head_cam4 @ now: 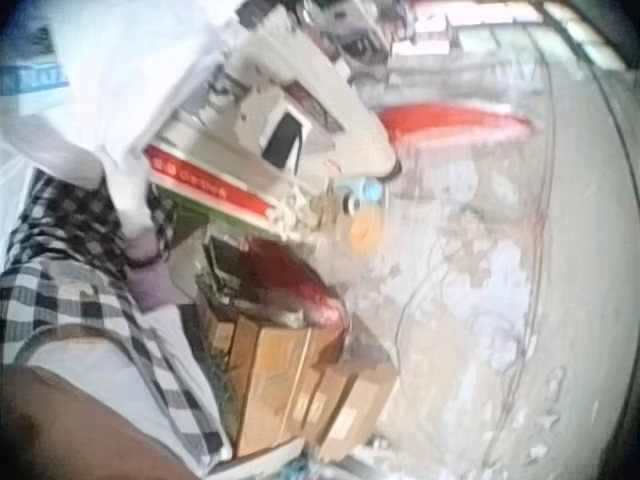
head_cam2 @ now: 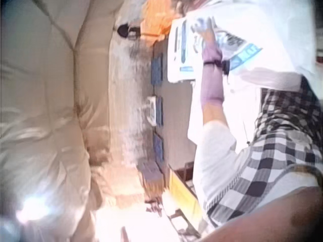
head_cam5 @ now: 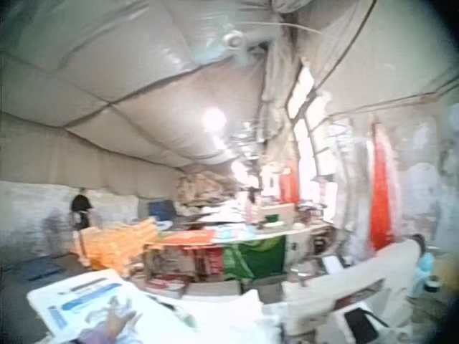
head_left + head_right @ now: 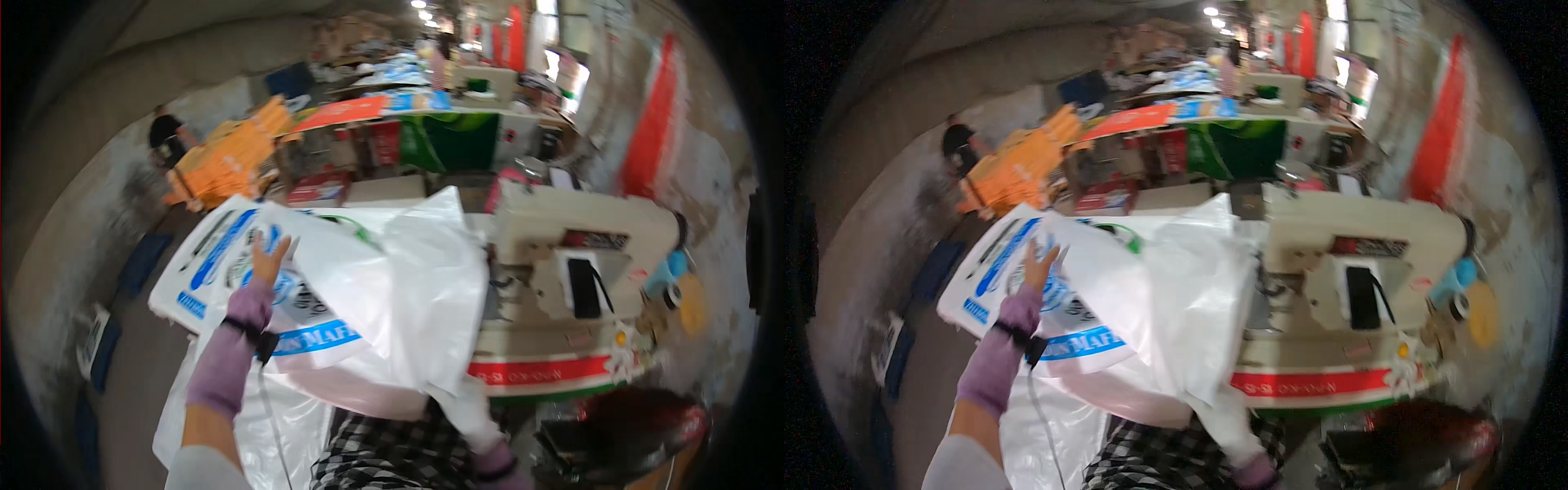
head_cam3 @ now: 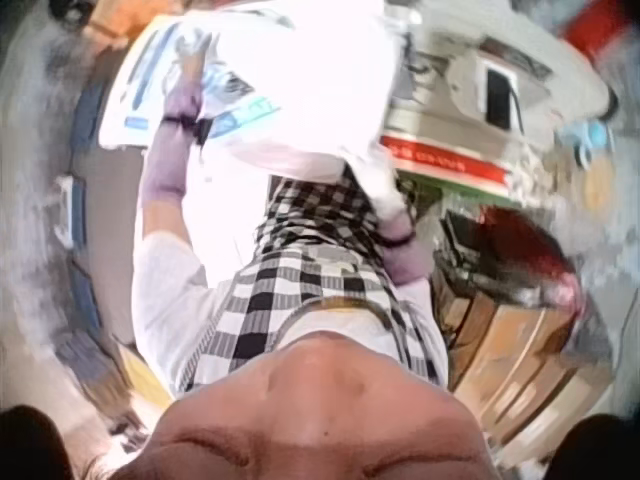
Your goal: The person is using an industrial sewing machine to sew large plastic bags.
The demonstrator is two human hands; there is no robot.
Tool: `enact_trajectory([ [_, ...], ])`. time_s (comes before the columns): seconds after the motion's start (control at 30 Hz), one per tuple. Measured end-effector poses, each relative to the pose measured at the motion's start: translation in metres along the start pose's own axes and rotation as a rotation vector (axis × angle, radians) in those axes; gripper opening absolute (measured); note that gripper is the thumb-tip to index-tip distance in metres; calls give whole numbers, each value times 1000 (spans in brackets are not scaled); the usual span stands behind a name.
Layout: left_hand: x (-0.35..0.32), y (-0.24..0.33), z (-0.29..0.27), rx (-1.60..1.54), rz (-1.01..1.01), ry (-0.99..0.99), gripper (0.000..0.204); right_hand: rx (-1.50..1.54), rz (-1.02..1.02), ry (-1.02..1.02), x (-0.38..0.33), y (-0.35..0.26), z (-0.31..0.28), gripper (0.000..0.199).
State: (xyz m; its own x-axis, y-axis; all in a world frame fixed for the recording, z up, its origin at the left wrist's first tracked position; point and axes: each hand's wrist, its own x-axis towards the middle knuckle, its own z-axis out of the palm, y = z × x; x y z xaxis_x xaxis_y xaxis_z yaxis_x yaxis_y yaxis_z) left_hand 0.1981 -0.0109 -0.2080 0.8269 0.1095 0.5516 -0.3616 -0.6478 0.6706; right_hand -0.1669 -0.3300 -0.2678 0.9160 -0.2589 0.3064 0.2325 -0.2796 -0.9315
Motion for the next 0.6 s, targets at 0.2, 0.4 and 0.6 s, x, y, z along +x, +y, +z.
enact_trajectory([
  [0.2, 39, 8, 49, -519, -780, -365, 84, 125, 136, -325, -123, -58, -73, 35],
  [0.4, 46, -21, 109, 206, -26, -719, 16, 51, 559, -43, -172, -128, -102, 40],
  [0.6, 20, -65, 30, -155, -722, -516, 45, 17, 415, -221, -144, -76, -104, 40],
])
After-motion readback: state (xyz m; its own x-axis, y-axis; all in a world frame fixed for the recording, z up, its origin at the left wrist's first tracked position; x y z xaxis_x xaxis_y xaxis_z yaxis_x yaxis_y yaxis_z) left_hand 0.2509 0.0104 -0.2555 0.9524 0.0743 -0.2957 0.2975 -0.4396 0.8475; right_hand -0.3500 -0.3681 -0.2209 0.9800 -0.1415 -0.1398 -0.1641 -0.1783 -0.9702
